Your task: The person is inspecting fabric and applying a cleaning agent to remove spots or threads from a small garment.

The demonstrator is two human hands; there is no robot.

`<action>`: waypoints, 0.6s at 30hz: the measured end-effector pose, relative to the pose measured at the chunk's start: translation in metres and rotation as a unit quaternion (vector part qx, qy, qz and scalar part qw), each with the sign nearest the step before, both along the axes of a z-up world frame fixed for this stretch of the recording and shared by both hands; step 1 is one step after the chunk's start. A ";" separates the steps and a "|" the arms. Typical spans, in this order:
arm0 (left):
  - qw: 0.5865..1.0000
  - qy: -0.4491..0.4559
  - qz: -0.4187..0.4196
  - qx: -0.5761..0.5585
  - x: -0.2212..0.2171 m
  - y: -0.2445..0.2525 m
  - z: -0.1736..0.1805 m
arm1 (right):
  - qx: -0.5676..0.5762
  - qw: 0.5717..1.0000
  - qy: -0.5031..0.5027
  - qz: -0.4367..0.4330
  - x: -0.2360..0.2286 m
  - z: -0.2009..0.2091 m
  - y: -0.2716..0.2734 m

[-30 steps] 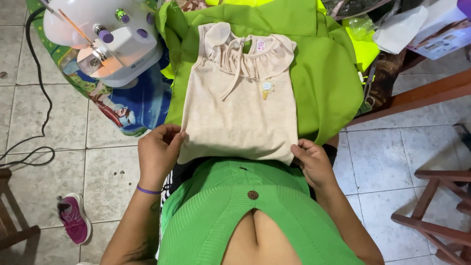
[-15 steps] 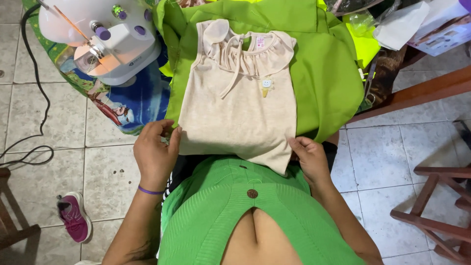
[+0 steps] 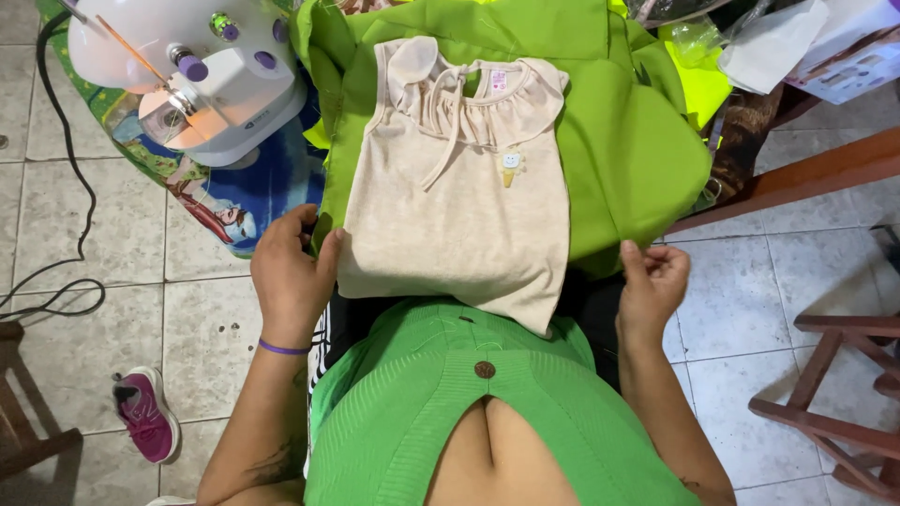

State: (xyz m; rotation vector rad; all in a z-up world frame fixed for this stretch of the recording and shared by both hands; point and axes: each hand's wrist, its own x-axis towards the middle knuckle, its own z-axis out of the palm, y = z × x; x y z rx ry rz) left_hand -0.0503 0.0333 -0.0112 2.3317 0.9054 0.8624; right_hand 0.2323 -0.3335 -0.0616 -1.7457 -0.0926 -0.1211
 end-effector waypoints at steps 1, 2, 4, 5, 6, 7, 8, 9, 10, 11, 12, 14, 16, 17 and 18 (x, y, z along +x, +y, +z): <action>1.000 0.000 -0.001 0.000 0.002 0.000 -0.002 | 0.000 1.000 0.000 -0.001 0.012 -0.004 -0.007; 1.000 0.004 -0.005 0.031 0.004 0.000 -0.004 | -0.051 0.995 -0.089 -0.018 0.025 -0.008 -0.013; 0.998 0.008 -0.010 0.061 0.010 0.000 -0.005 | -0.103 0.978 -0.177 -0.035 0.047 -0.003 -0.015; 0.997 0.018 -0.025 0.064 0.013 0.000 -0.004 | -0.151 0.967 -0.205 -0.013 0.057 0.005 -0.010; 0.996 0.028 -0.041 0.068 0.017 0.000 -0.002 | -0.198 0.952 -0.232 0.009 0.067 0.015 -0.005; 0.996 0.027 -0.043 0.068 0.018 0.001 -0.003 | -0.198 0.953 -0.231 0.007 0.074 0.026 0.003; 0.998 0.030 -0.036 0.048 0.020 0.003 -0.004 | -0.266 0.948 -0.173 -0.006 0.083 0.037 0.013; 0.999 0.032 -0.029 0.029 0.022 0.005 -0.004 | -0.331 0.937 -0.112 -0.019 0.091 0.048 0.023; 0.999 0.031 -0.028 0.030 0.024 0.007 -0.005 | -0.330 0.937 -0.113 -0.018 0.096 0.049 0.027; 0.998 0.050 -0.016 0.026 0.026 0.009 -0.006 | -0.340 0.919 -0.197 -0.009 0.101 0.050 0.031; 0.997 0.069 -0.003 0.021 0.027 0.011 -0.007 | -0.348 0.895 -0.281 0.001 0.107 0.051 0.035; 0.996 0.089 0.003 0.012 0.030 0.010 -0.004 | -0.329 0.882 -0.338 0.012 0.131 0.051 0.042; 0.994 0.110 0.007 0.001 0.035 0.008 -0.002 | -0.310 0.865 -0.393 0.022 0.148 0.069 0.056; 0.991 0.134 0.020 -0.014 0.039 0.005 -0.002 | -0.309 0.850 -0.428 -0.001 0.152 0.087 0.065; 0.987 0.158 0.032 -0.030 0.042 0.004 -0.002 | -0.307 0.832 -0.461 -0.023 0.156 0.104 0.074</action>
